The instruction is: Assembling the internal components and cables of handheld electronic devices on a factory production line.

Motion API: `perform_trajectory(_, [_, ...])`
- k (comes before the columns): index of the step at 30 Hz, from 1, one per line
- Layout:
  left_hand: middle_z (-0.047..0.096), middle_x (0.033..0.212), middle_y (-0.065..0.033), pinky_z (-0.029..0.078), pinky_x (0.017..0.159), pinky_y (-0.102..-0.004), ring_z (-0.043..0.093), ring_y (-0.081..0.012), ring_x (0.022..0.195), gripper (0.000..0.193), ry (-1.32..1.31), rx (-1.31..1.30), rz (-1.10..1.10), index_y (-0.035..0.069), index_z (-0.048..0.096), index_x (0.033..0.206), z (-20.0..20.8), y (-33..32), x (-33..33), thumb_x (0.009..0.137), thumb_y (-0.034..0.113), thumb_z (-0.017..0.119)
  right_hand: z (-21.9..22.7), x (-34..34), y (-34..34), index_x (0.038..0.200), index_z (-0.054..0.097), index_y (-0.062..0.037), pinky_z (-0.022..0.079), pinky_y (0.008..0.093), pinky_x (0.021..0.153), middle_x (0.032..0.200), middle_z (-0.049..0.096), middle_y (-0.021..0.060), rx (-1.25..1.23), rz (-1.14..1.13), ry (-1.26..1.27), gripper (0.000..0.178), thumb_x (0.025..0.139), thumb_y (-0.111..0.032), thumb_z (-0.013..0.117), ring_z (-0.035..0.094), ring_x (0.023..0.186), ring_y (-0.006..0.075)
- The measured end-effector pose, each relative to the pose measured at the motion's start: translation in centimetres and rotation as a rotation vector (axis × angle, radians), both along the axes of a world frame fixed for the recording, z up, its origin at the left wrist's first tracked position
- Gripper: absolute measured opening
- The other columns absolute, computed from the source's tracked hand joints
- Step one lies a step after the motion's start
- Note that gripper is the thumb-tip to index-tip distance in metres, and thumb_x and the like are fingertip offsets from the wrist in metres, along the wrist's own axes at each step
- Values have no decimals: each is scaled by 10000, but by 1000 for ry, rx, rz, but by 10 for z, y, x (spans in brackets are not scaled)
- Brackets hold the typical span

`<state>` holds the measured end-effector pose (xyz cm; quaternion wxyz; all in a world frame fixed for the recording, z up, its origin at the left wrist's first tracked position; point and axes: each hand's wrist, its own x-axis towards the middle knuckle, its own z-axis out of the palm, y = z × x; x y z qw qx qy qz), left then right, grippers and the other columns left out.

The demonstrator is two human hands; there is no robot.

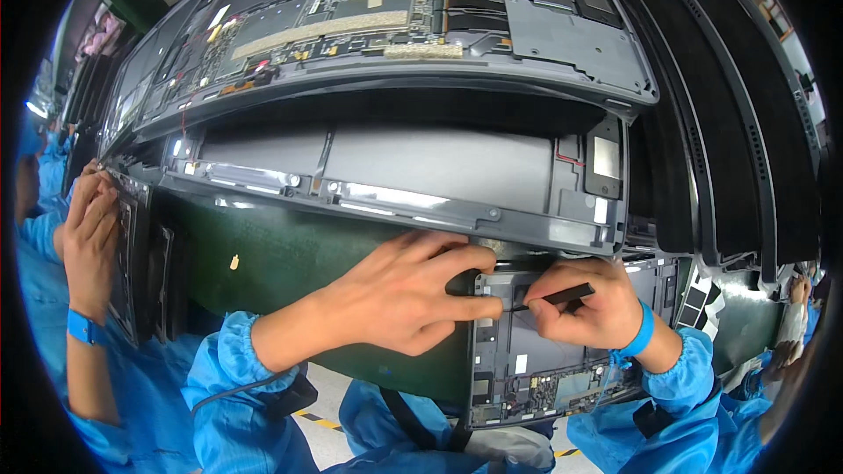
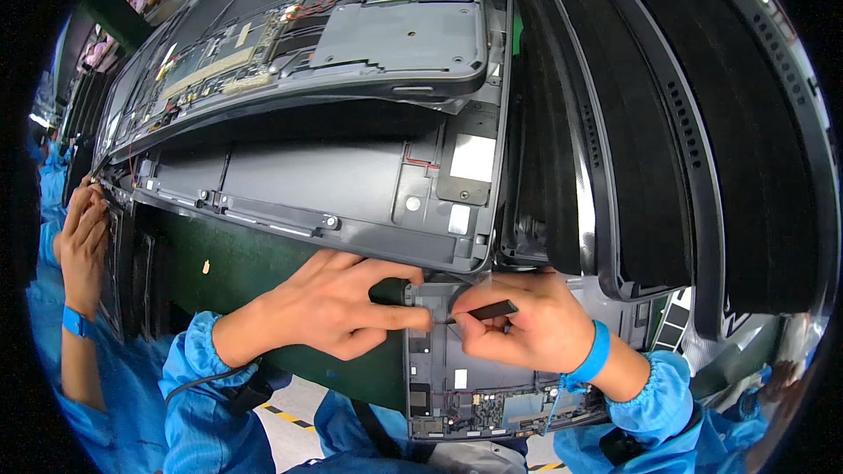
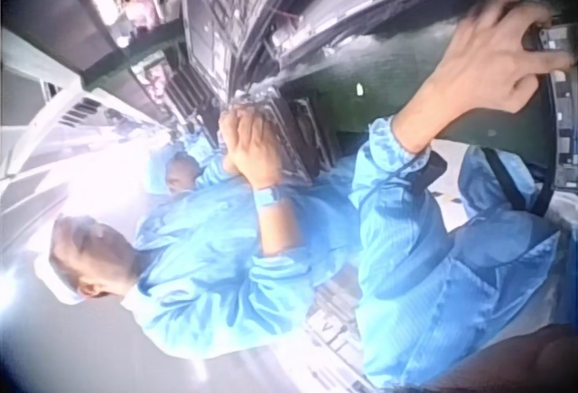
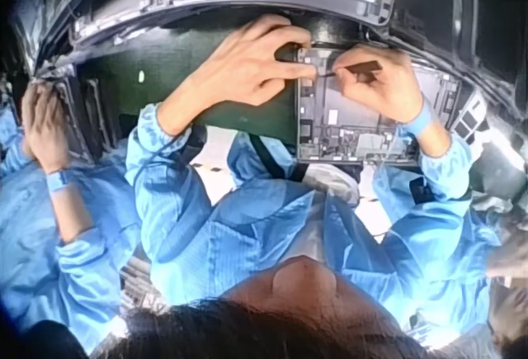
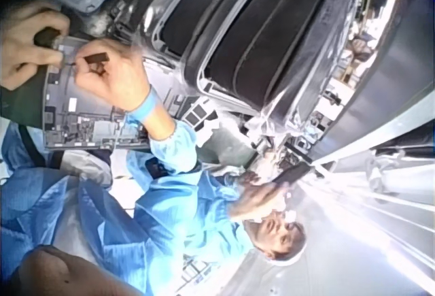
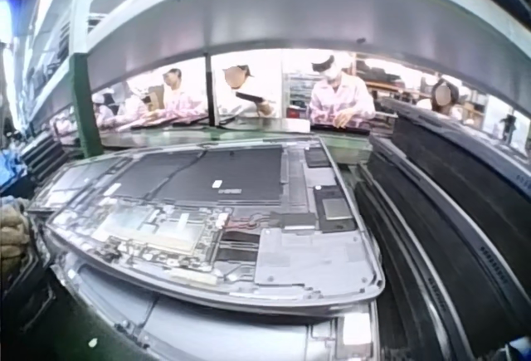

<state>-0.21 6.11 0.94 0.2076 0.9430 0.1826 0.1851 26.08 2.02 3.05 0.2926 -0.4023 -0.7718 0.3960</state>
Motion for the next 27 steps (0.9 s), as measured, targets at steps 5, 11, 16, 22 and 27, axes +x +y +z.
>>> perform_trajectory(5, [551,1220,-48,510,753,-388,555,-295,1026,477,-24,18,11,316,687,1098,-3,2,-1,666,118,653,-3,-4,-1,839,684,-26,510,262,511,750,673,65,63,-8,-17,98,760,-20,741,642,575,155])
perform_trajectory(11, [563,1190,-27,519,711,-366,579,-295,970,453,-86,100,25,329,710,1045,-4,3,4,648,118,654,-3,-8,-21,818,690,-23,495,303,486,699,635,66,323,-61,-107,115,718,-13,745,607,551,229])
perform_trajectory(16, [559,1192,-36,534,741,-380,584,-312,1014,447,-88,102,24,317,709,1042,-5,5,3,642,120,678,-2,-16,-33,852,689,-9,466,315,442,667,600,61,412,-127,-207,148,713,-9,741,599,539,210])
perform_trajectory(22, [567,1190,-34,532,747,-379,590,-306,1020,464,-102,101,34,313,703,1047,-5,0,4,629,112,693,-1,-12,-41,864,688,-1,466,310,438,669,580,56,401,-87,-211,155,719,-17,743,587,532,206])
perform_trajectory(27, [575,1177,-30,525,759,-381,591,-299,1024,437,-76,131,52,310,705,1031,-4,-1,4,638,117,699,-2,-11,-46,866,686,2,449,294,413,651,551,42,405,-31,-236,161,721,-37,742,573,535,179])
